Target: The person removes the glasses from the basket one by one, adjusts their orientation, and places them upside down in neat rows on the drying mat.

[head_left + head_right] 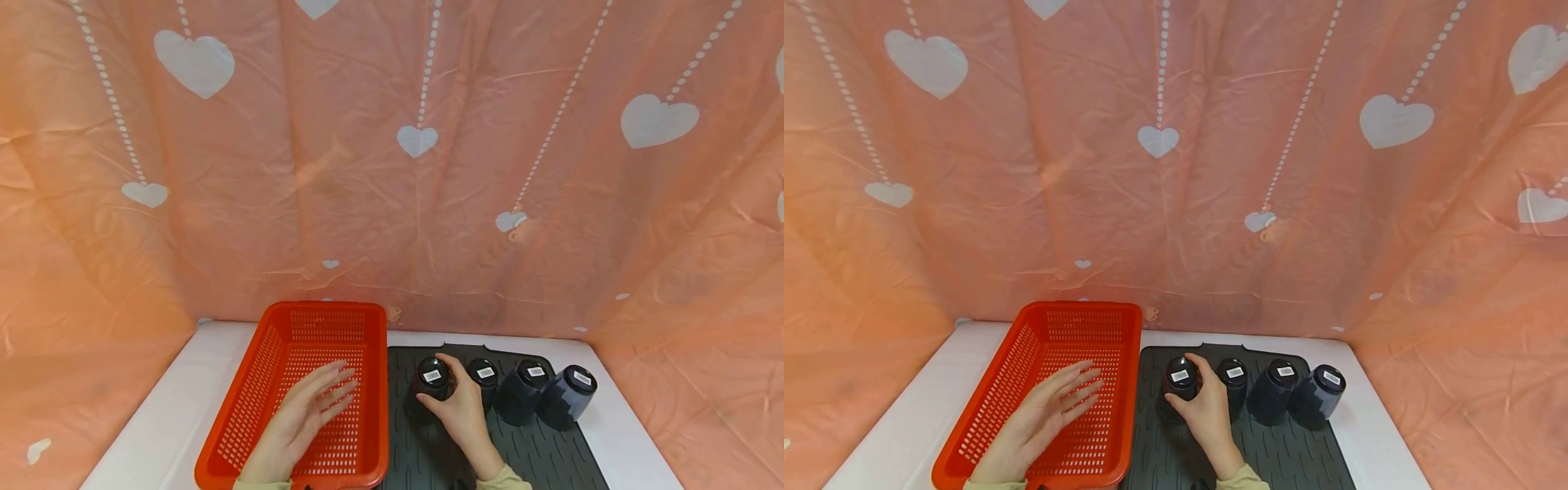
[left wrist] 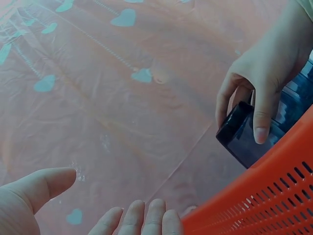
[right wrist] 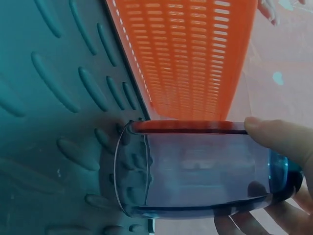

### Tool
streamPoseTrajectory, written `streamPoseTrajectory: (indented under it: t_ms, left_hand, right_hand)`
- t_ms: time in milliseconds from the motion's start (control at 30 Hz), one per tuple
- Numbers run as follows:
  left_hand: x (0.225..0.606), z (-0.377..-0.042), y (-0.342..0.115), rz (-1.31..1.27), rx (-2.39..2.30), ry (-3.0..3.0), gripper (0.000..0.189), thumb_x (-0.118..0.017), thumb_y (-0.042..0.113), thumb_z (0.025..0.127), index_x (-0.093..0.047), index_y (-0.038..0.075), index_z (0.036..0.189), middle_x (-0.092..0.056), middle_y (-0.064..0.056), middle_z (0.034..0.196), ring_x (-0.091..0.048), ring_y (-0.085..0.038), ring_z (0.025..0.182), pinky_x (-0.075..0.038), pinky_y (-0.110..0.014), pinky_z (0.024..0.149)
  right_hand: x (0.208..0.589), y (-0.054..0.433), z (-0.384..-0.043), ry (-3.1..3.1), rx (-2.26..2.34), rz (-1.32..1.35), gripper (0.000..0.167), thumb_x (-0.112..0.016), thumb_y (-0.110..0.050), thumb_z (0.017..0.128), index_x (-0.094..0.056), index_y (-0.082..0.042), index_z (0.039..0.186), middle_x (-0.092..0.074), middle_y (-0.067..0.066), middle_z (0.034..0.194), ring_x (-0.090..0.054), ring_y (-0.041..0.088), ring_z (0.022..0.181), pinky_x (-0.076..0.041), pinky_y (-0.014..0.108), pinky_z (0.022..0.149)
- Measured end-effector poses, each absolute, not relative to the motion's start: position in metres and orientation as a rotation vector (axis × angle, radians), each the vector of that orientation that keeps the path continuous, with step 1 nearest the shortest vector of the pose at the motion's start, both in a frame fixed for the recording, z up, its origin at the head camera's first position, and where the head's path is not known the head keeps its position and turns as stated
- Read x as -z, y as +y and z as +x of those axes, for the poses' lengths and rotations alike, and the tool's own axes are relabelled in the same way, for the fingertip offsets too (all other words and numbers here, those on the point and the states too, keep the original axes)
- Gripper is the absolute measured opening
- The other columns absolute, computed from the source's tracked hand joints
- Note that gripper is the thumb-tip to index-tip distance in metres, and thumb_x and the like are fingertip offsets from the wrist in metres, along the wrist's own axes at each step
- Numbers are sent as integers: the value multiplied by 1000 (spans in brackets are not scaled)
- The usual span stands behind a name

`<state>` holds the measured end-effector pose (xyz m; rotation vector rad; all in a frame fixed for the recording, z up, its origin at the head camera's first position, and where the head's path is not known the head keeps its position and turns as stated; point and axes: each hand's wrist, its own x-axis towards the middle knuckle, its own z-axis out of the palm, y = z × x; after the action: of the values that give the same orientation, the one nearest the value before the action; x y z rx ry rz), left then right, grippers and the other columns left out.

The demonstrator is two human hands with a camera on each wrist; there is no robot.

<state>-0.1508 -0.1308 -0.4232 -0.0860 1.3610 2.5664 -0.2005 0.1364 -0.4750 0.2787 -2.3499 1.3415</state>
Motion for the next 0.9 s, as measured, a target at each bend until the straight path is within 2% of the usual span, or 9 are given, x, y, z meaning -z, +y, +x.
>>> streamPoseTrajectory:
  t_ms: [267, 500, 633, 900]
  left_hand:
    - [422, -148, -136, -113, -2562, 1386, 42, -56, 26, 98, -51, 8, 136, -57, -8, 129, -49, -32, 122, -37, -46, 103]
    - [422, -150, -137, -80, -2546, 1397, 32, -55, 24, 98, -59, 9, 126, -61, -7, 123, -54, -30, 118, -40, -43, 101]
    - [423, -150, -137, -82, -2549, 1376, 30, -55, 24, 98, -61, 10, 125, -61, -7, 123, -52, -31, 119, -39, -44, 102]
    - [425, -150, -135, -100, -2525, 1406, 45, -54, 25, 99, -47, 4, 137, -60, -8, 125, -53, -29, 119, -37, -45, 103]
  right_hand:
    - [480, 133, -205, -2356, -1313, 288, 75, -92, -7, 56, -59, -13, 123, -67, 3, 107, -64, 17, 91, -54, 34, 73]
    - [481, 132, -208, -2368, -1322, 268, 74, -92, -9, 57, -59, -12, 123, -67, 3, 107, -63, 17, 91, -54, 35, 73]
    - [481, 131, -210, -2355, -1324, 263, 74, -92, -9, 57, -59, -10, 123, -66, 4, 108, -62, 19, 93, -54, 36, 74]
    - [488, 130, -209, -2349, -1303, 291, 75, -91, -10, 59, -57, -12, 126, -64, 5, 114, -63, 19, 96, -53, 40, 80]
